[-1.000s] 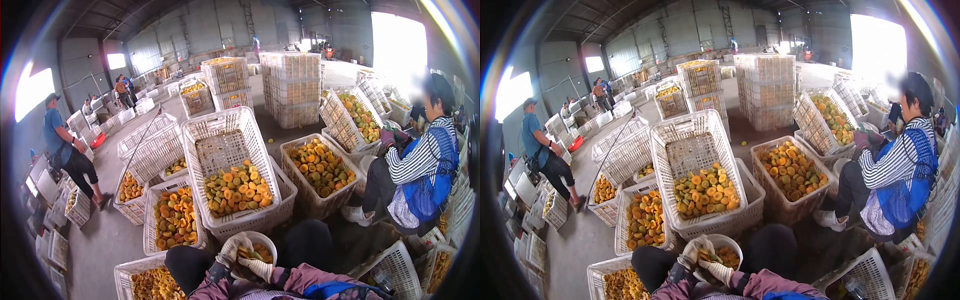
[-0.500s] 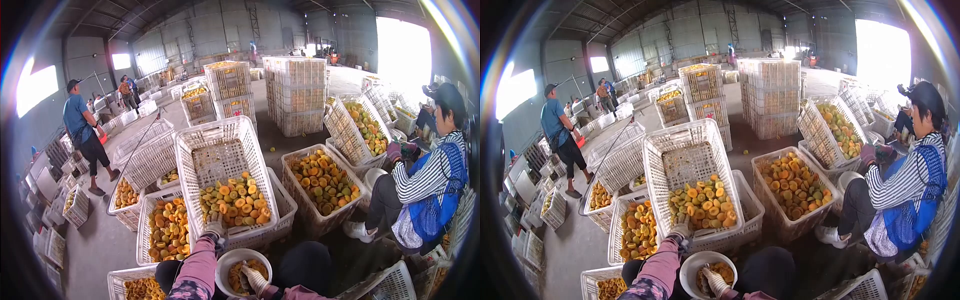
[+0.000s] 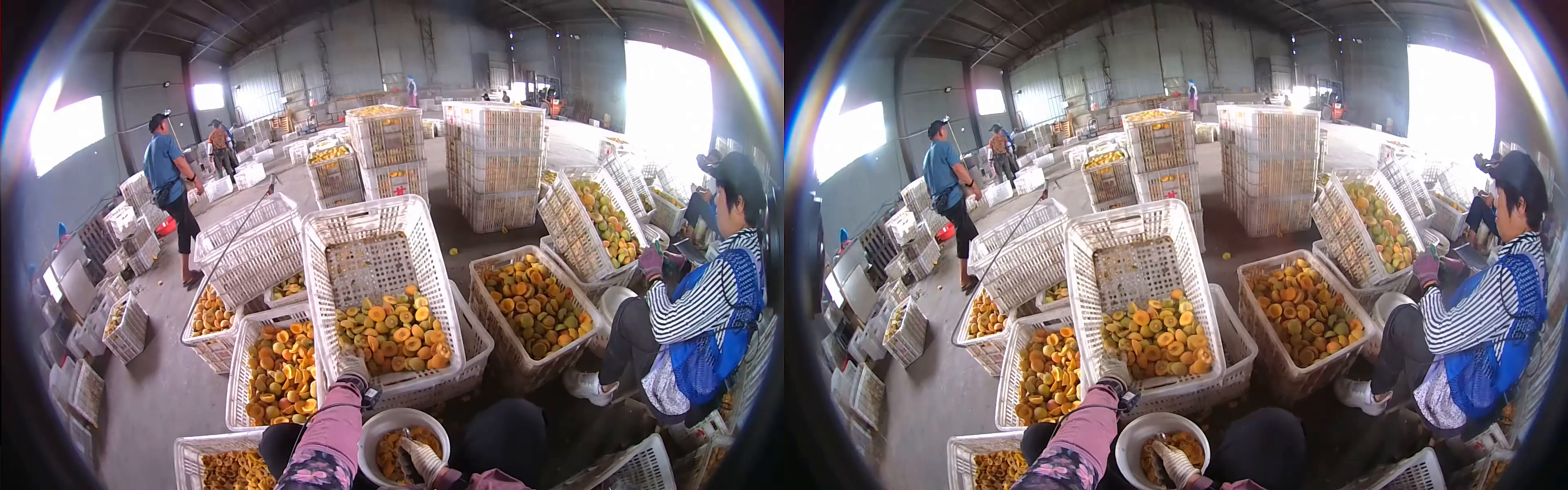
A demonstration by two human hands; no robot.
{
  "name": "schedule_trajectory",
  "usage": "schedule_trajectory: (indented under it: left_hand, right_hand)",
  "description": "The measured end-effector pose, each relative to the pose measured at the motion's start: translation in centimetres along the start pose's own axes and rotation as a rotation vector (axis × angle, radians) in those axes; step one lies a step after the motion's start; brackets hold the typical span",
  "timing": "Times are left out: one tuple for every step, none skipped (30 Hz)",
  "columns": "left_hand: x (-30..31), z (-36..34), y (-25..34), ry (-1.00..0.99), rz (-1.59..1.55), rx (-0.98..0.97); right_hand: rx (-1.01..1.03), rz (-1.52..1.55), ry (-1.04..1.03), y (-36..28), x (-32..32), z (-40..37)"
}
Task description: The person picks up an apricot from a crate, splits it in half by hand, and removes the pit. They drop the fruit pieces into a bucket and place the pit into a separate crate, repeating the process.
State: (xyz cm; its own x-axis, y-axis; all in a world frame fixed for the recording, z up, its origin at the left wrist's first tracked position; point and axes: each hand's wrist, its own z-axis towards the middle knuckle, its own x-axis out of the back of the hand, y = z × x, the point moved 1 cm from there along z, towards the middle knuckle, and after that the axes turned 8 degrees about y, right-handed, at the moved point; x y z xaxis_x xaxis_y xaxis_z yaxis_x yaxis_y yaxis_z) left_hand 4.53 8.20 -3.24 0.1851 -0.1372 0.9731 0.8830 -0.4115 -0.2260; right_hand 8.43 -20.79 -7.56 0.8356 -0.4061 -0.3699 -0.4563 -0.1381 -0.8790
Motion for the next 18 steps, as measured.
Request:
schedule_trajectory:
  left_hand:
    - [-0.1, 0.8, -0.4, -0.080, -0.107, 0.061]
    - [0.4, 1.0, -0.5, -0.080, -0.109, 0.061]
    - [1.0, 1.1, -0.5, -0.198, -0.132, 0.034]
    - [1.3, 1.2, -0.5, -0.316, -0.155, 0.006]
    - [-0.9, 1.3, -0.5, -0.155, -0.131, 0.000]
    - [-2.9, 1.8, -0.3, -0.155, -0.133, -0.001]
    - [-4.9, 2.5, -0.1, -0.077, -0.270, 0.073]
    - [-4.7, 2.3, -0.2, 0.000, -0.408, 0.151]
    - [-4.5, 2.5, -1.0, -0.228, -0.579, 0.162]
    - [-3.0, 1.6, -1.0, -0.229, -0.580, 0.168]
    - [-1.3, 0.4, -0.6, -0.235, -0.623, 0.104]
    - [0.4, -0.5, -0.3, -0.238, -0.665, 0.039]
    - [1.7, -1.0, -0.3, -0.331, -0.528, 0.039]
    - [1.1, -0.6, -0.6, -0.329, -0.525, 0.040]
    - [0.1, -0.1, -0.7, -0.397, -0.532, 0.009]
    - [2.4, -1.0, -0.6, -0.465, -0.541, -0.023]
    - [4.8, -2.1, -0.9, -0.530, -0.683, -0.025]
    - [4.1, -2.0, -0.6, -0.528, -0.685, -0.027]
  right_hand:
    - [-0.214, 0.057, 0.077, -2.9, -0.9, -1.7]
    - [-0.430, 0.114, 0.156, -4.4, -1.2, -2.6]
    - [-0.428, 0.112, 0.157, -3.9, -0.9, -2.5]
    - [-0.235, 0.032, 0.108, -3.0, -0.4, -2.1]
    - [-0.043, -0.048, 0.057, -2.4, -0.1, -1.9]
    - [-0.044, -0.050, 0.058, -1.6, 0.0, -1.5]
    - [0.060, -0.052, 0.104, -1.1, -0.2, -1.3]
    - [0.161, -0.057, 0.148, -2.0, -0.7, -1.7]
    - [0.157, -0.061, 0.144, -3.1, -0.7, -2.1]
    - [-0.202, 0.002, 0.122, -6.9, -1.7, -3.6]
    - [-0.560, 0.069, 0.097, -8.7, -2.4, -4.6]
    - [-0.562, 0.069, 0.092, -8.3, -2.4, -4.4]
    - [-0.555, 0.068, 0.114, -7.9, -2.4, -4.1]
    - [-0.546, 0.067, 0.137, -7.6, -2.5, -3.8]
    - [-0.539, 0.055, 0.170, -7.3, -2.5, -3.7]
    - [-0.536, 0.055, 0.171, -6.7, -2.2, -3.6]
    - [-0.505, 0.064, 0.148, -5.6, -1.6, -3.1]
    - [-0.473, 0.072, 0.124, -5.2, -1.4, -2.8]
